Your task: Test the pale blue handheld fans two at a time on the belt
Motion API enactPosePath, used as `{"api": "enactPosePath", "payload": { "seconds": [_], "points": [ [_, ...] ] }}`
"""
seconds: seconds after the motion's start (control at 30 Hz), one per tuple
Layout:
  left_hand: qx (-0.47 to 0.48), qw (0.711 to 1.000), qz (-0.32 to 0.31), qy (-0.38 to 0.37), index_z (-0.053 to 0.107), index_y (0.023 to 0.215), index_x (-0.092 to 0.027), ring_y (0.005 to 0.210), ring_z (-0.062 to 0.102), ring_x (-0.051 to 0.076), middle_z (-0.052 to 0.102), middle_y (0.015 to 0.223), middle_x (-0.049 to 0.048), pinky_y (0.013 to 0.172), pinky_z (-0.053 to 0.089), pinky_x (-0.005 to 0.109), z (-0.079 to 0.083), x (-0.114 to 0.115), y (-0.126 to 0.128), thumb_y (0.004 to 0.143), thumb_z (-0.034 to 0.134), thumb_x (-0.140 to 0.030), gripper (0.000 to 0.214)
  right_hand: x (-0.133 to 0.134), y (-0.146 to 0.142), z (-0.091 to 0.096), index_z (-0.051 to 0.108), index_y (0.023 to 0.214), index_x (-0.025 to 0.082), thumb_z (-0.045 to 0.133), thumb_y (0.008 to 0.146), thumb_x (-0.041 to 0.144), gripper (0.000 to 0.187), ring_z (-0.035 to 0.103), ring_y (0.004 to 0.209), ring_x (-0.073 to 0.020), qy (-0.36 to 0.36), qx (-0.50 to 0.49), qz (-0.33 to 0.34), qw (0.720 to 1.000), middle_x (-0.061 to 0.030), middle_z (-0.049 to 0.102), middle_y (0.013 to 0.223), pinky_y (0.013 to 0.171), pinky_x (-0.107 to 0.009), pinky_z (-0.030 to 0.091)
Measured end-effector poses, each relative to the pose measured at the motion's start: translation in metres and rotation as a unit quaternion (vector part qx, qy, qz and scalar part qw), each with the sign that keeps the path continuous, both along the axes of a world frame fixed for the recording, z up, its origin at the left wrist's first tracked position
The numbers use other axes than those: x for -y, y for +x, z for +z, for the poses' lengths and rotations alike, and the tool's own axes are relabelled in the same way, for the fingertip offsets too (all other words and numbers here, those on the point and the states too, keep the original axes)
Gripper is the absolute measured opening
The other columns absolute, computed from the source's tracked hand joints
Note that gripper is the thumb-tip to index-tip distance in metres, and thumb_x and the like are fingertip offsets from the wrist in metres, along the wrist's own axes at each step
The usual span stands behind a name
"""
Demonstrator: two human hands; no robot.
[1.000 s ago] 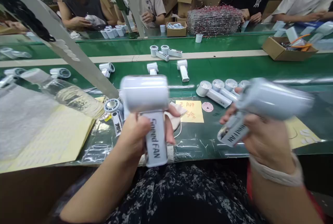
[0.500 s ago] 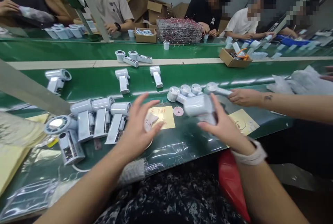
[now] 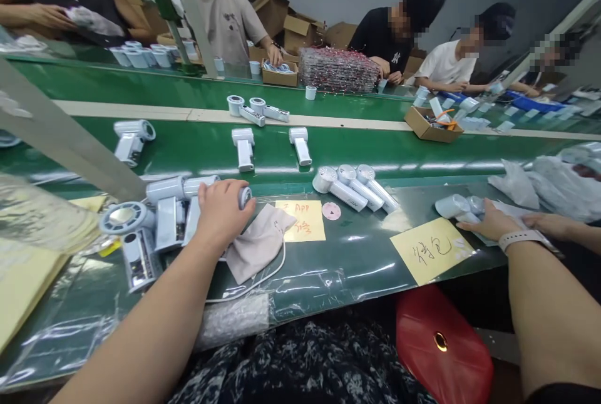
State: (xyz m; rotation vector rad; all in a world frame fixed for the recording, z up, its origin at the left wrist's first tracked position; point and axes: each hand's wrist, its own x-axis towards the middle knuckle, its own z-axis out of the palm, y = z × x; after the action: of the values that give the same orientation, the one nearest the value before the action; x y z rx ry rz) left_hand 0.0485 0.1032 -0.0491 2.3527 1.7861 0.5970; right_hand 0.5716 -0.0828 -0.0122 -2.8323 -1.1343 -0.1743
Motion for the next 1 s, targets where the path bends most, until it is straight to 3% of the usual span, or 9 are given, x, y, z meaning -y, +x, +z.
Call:
{"api": "enactPosePath", "payload": {
  "seconds": [0.13, 0.27, 0.33, 0.47, 0.6, 0.7, 0.83, 0.93, 1.0],
  "points": [
    [0.011, 1.000, 0.009, 0.001, 0.065, 0.116, -0.019, 0.132, 0.049, 0.037, 0.062, 0.131, 0.0163, 0.120, 0.017, 0.063, 0.001, 0.004, -0.001, 0.084, 0.055, -0.031, 0.037, -0.039, -0.014, 0.024, 0.062, 0.117, 0.025, 0.071, 0.070, 0.061, 0.061, 0.040, 0.135, -0.0583, -0.018, 0.024, 0.005, 1.000, -0.0317, 0.054, 0.135, 0.099, -0.079, 0.031],
    [0.023, 0.999, 0.024, 0.014, 0.066, 0.118, -0.016, 0.142, 0.038, 0.039, 0.046, 0.147, 0.0207, 0.121, 0.023, 0.057, 0.000, 0.008, 0.001, 0.083, 0.061, -0.030, 0.039, -0.117, -0.085, 0.043, 0.059, 0.129, 0.020, 0.070, 0.076, 0.040, 0.057, 0.036, 0.138, -0.0568, -0.038, -0.009, 0.174, 0.984, -0.0246, 0.055, 0.139, 0.108, -0.076, 0.029],
    [0.029, 0.999, 0.017, 0.006, 0.065, 0.119, -0.015, 0.142, 0.037, 0.040, 0.046, 0.147, 0.0207, 0.122, 0.022, 0.057, 0.001, 0.011, 0.002, 0.083, 0.062, -0.028, 0.039, -0.160, -0.137, 0.038, 0.061, 0.130, 0.019, 0.069, 0.080, 0.036, 0.053, 0.042, 0.136, -0.0511, -0.059, -0.041, 0.249, 0.966, -0.0213, 0.058, 0.139, 0.110, -0.067, 0.034],
    [0.071, 0.997, 0.014, 0.022, 0.064, 0.117, -0.016, 0.142, 0.038, 0.038, 0.046, 0.145, 0.0199, 0.122, 0.022, 0.058, 0.002, 0.017, 0.000, 0.082, 0.064, -0.025, 0.037, -0.233, -0.233, 0.014, 0.063, 0.127, 0.023, 0.059, 0.096, 0.042, 0.037, 0.060, 0.121, -0.0286, -0.104, -0.117, 0.361, 0.920, -0.0097, 0.062, 0.135, 0.103, -0.047, 0.049],
    [0.129, 0.989, 0.013, 0.067, 0.063, 0.114, -0.016, 0.141, 0.039, 0.038, 0.046, 0.144, 0.0202, 0.121, 0.024, 0.061, -0.001, 0.019, -0.001, 0.081, 0.063, -0.021, 0.033, -0.283, -0.299, 0.000, 0.062, 0.124, 0.018, 0.061, 0.097, 0.034, 0.031, 0.065, 0.107, -0.0231, -0.138, -0.127, 0.351, 0.918, -0.0097, 0.063, 0.127, 0.090, -0.045, 0.056],
    [0.167, 0.982, 0.005, 0.084, 0.062, 0.110, -0.017, 0.140, 0.038, 0.040, 0.045, 0.143, 0.0200, 0.121, 0.024, 0.063, -0.004, 0.018, 0.000, 0.079, 0.063, -0.019, 0.031, -0.302, -0.345, -0.011, 0.060, 0.126, 0.018, 0.062, 0.097, 0.034, 0.033, 0.065, 0.107, -0.0237, -0.125, -0.109, 0.315, 0.934, -0.0099, 0.063, 0.127, 0.090, -0.045, 0.056],
    [0.209, 0.973, -0.005, 0.098, 0.061, 0.108, -0.019, 0.142, 0.035, 0.040, 0.044, 0.145, 0.0191, 0.121, 0.022, 0.065, -0.006, 0.020, 0.000, 0.077, 0.062, -0.016, 0.032, -0.297, -0.401, -0.034, 0.059, 0.128, 0.018, 0.062, 0.097, 0.036, 0.037, 0.062, 0.115, -0.0264, -0.079, -0.106, 0.282, 0.950, -0.0108, 0.059, 0.134, 0.096, -0.050, 0.053],
    [0.259, 0.961, -0.012, 0.095, 0.061, 0.108, -0.017, 0.145, 0.031, 0.039, 0.042, 0.146, 0.0203, 0.123, 0.020, 0.060, -0.005, 0.022, -0.001, 0.077, 0.061, -0.015, 0.032, -0.285, -0.410, -0.037, 0.060, 0.126, 0.017, 0.064, 0.094, 0.038, 0.039, 0.060, 0.117, -0.0284, -0.043, -0.137, 0.283, 0.948, -0.0121, 0.060, 0.132, 0.098, -0.052, 0.049],
    [0.354, 0.932, -0.023, 0.068, 0.059, 0.115, -0.015, 0.145, 0.032, 0.037, 0.040, 0.148, 0.0217, 0.122, 0.022, 0.056, -0.005, 0.022, 0.000, 0.079, 0.061, -0.020, 0.035, -0.274, -0.397, -0.026, 0.066, 0.116, 0.013, 0.062, 0.093, 0.038, 0.035, 0.063, 0.107, -0.0288, -0.024, -0.181, 0.310, 0.933, -0.0140, 0.067, 0.118, 0.093, -0.047, 0.051]
  ]
}}
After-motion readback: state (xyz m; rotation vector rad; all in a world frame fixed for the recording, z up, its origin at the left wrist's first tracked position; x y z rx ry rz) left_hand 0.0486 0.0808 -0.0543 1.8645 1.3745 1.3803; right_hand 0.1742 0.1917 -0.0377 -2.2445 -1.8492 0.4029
